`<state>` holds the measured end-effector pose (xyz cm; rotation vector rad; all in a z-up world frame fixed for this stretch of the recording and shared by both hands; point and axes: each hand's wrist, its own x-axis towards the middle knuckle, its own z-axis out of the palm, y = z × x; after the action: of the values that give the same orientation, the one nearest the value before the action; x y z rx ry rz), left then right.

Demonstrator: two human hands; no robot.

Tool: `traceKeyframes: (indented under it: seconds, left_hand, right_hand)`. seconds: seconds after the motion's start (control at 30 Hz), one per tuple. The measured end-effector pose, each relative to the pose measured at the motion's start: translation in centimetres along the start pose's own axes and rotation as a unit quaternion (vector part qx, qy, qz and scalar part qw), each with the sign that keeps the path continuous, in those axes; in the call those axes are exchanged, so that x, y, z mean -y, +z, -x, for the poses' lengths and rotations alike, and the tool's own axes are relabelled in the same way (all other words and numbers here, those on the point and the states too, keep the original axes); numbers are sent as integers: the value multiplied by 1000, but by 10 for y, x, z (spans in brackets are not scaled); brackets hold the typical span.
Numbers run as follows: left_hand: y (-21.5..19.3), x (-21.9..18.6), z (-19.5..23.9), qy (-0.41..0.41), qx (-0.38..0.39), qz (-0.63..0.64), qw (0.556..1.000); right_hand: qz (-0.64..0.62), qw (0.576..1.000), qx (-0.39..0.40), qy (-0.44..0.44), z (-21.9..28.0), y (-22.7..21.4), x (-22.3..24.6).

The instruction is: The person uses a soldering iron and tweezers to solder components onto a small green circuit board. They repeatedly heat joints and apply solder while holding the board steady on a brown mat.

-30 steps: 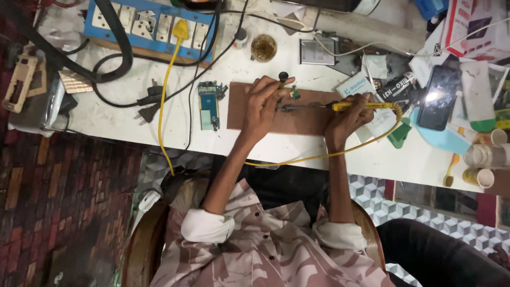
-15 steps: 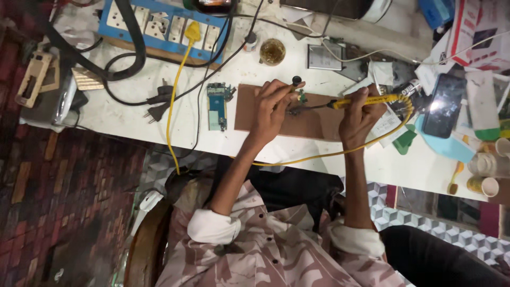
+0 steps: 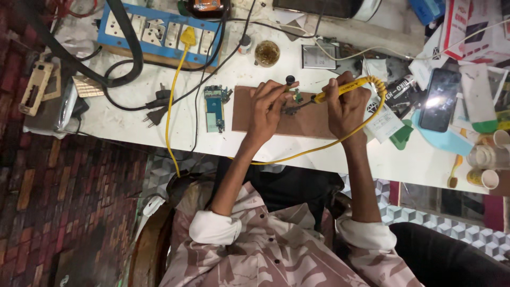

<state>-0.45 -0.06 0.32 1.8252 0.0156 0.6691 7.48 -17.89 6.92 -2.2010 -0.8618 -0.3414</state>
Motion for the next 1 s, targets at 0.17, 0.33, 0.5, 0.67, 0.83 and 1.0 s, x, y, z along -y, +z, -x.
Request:
traceKeyframes:
  seconds: [0.17, 0.33, 0.5, 0.67, 0.83, 1.0]
  left_hand:
    - [3, 2, -1, 1, 2, 11, 1000]
    - [-1, -1, 1, -5, 5, 2, 1000]
    - [3, 0, 5, -8, 1, 9, 1000]
    - [-2, 3, 2, -10, 15, 30, 999]
    - [-3, 0, 3, -7, 12, 15, 1000]
    - [-3, 1, -1, 4, 12, 19, 1000]
  right_hand:
    - [48, 999, 3, 13, 8, 0, -10]
    - [97, 995, 36, 12, 14, -4, 6]
    - [41, 987, 153, 13, 15, -25, 28]
    - [142, 969, 168, -111, 11, -18, 40]
    - [18, 986, 161, 30, 15, -16, 46]
    - [73, 990, 99, -64, 11, -14, 51]
